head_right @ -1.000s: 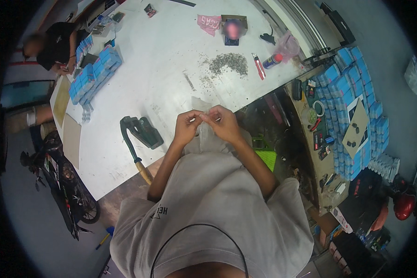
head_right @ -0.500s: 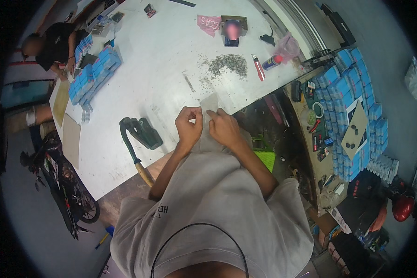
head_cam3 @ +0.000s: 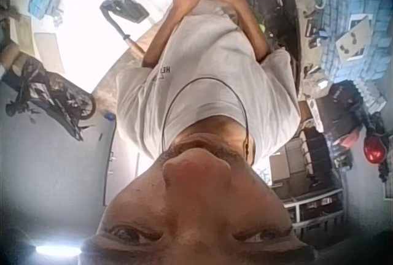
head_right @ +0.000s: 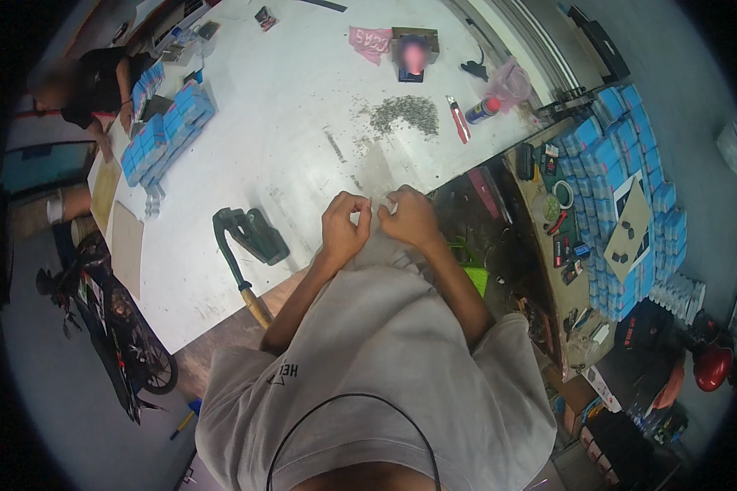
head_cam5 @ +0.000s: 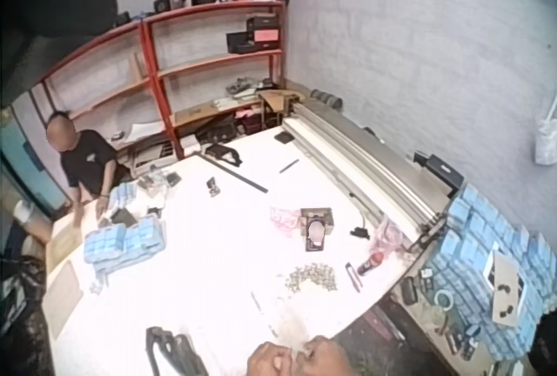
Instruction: The person sorts small metal fasteners on a white table, using a utility knife to scrape and gather them into a pile. They then transfer the fasteners into a small plastic bag.
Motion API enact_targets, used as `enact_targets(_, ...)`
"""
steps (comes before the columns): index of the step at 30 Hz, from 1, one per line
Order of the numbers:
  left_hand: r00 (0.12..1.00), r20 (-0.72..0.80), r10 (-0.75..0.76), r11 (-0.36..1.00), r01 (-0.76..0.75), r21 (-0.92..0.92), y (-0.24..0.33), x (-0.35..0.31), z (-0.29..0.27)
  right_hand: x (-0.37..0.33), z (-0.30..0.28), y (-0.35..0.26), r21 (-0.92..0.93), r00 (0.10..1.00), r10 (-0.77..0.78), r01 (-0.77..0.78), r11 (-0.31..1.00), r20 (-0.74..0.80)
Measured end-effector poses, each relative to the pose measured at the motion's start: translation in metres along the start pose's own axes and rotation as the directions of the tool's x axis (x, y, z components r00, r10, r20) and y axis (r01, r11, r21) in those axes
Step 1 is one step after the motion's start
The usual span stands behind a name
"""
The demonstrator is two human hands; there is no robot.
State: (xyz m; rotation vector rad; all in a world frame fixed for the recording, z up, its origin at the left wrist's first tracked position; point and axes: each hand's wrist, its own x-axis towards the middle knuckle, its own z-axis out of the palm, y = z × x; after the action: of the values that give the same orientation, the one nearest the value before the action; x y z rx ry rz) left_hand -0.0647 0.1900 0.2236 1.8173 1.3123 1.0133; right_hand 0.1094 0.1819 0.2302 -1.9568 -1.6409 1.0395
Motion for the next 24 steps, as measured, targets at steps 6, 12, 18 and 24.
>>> enact_targets(6,0.999,0.024,-0.045,0.999,0.046,-0.014,0.000,-0.006,0.002,0.002,-0.007,-0.015,-0.059,0.997,0.008,-0.004,0.998,0.072)
enact_targets(12,0.998,0.028,-0.052,0.999,0.053,-0.007,-0.008,-0.010,0.004,0.006,0.010,-0.003,-0.050,0.993,-0.009,0.015,0.999,0.114)
enact_targets(18,0.994,0.026,-0.111,0.994,0.110,0.010,-0.015,-0.012,0.005,0.009,0.017,-0.005,-0.044,0.993,-0.004,0.010,0.999,0.117)
enact_targets(24,0.980,-0.011,-0.200,0.979,0.201,0.047,-0.015,-0.009,0.011,0.018,0.016,-0.004,0.092,0.990,-0.052,0.040,0.995,0.130)
